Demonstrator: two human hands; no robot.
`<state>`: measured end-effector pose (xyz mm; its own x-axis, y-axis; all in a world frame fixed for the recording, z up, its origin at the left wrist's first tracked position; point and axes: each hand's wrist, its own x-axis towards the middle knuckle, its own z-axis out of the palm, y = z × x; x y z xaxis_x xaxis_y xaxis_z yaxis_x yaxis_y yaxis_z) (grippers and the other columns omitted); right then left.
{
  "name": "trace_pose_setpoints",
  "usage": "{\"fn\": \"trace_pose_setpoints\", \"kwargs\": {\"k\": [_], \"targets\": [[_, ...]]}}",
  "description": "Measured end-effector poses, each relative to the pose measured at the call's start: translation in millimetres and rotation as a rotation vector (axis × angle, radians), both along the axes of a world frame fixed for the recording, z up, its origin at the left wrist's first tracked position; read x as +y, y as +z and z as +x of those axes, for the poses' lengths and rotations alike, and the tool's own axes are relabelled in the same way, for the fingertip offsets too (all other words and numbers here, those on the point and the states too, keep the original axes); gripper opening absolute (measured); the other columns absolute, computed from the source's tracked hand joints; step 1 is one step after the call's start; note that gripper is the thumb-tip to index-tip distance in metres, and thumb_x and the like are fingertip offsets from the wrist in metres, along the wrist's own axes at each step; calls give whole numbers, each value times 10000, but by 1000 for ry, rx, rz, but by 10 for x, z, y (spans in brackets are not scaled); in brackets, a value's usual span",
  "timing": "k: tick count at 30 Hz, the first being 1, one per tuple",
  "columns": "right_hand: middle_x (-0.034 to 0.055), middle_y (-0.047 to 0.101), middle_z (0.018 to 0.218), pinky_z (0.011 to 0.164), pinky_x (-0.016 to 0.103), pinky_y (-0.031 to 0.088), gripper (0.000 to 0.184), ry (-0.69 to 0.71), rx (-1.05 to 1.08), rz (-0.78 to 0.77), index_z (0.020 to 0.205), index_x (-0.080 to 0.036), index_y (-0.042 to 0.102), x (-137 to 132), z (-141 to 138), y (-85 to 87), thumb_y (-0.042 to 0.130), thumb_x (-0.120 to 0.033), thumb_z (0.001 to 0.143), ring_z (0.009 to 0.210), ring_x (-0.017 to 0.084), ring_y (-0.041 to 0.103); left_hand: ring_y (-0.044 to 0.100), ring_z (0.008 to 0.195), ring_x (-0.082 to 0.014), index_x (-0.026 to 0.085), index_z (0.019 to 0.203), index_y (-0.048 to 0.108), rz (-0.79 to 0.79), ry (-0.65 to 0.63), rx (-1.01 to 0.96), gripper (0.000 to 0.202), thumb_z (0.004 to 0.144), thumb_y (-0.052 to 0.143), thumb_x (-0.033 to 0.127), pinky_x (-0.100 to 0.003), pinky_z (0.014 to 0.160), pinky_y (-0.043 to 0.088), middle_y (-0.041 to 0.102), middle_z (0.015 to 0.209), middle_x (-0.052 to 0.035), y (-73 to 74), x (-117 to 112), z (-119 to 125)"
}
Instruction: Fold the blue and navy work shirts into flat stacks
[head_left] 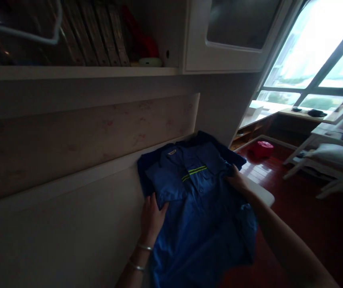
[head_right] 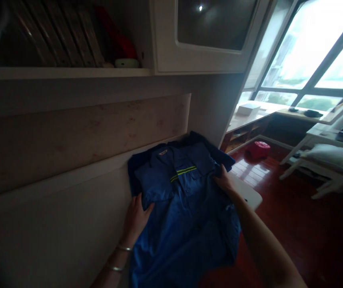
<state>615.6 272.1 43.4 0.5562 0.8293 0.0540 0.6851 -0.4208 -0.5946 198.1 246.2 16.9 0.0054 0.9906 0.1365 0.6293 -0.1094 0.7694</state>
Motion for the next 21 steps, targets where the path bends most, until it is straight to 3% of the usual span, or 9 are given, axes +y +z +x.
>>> {"fn": "trace_pose_setpoints", "kwargs": {"k": [3, 6, 8, 12, 15, 17, 21], "targets": [[162, 659, 1295, 897, 376, 489, 549, 69, -3, -87, 1400, -174, 559, 145, -182, 57, 554, -421, 910, 1138, 319, 640, 626, 1090, -322, 215, 919, 666, -30, 29, -51, 152, 862, 582, 328, -446, 1015, 421, 662, 1036, -139, 10, 10, -20], [154, 715, 1138, 798, 370, 479, 448, 77, -127, -138, 1217, -209, 683, 190, -427, 125, 482, -492, 934, 1051, 336, 663, 660, 1054, -291, 212, 941, 661, -89, 122, -179, 152, 878, 539, 274, -407, 965, 465, 702, 1042, -139, -10, 30, -268], [145, 717, 1083, 776, 364, 477, 463, 117, -166, -60, 1181, -220, 681, 222, -648, 124, 439, -532, 941, 1009, 322, 667, 689, 1011, -260, 184, 1039, 652, -147, 209, -290, 226, 885, 501, 252, -375, 898, 517, 729, 1068, -141, -53, 33, -565], [173, 676, 1160, 899, 389, 484, 456, 230, -71, 129, 1184, -150, 633, 338, -1273, -47, 500, -470, 888, 1081, 303, 631, 713, 978, -205, 172, 1116, 654, -206, 387, -421, 310, 842, 515, 207, -315, 848, 560, 754, 1115, -103, -131, -82, -1399], [175, 639, 1276, 950, 422, 487, 637, 322, 140, 117, 1364, -147, 527, 393, -1915, -213, 635, -382, 781, 1140, 309, 616, 702, 1010, -216, 181, 1104, 674, -183, 545, -364, 308, 837, 537, 251, -328, 886, 556, 753, 1131, -90, -116, -234, -2166], [137, 635, 1313, 937, 422, 506, 713, 444, 303, 73, 1456, -204, 460, 389, -2403, -269, 634, -333, 776, 1127, 290, 634, 703, 996, -225, 166, 1106, 674, -165, 641, -270, 323, 836, 524, 263, -335, 872, 561, 752, 1121, -95, -54, -340, -2720], [69, 646, 1325, 908, 370, 532, 580, 712, 551, 83, 1443, -261, 507, 315, -3344, -253, 504, -312, 865, 1109, 231, 654, 713, 931, -285, 112, 1058, 677, -123, 811, 27, 329, 829, 484, 247, -390, 789, 580, 748, 1052, -148, 191, -648, -3788]]}}
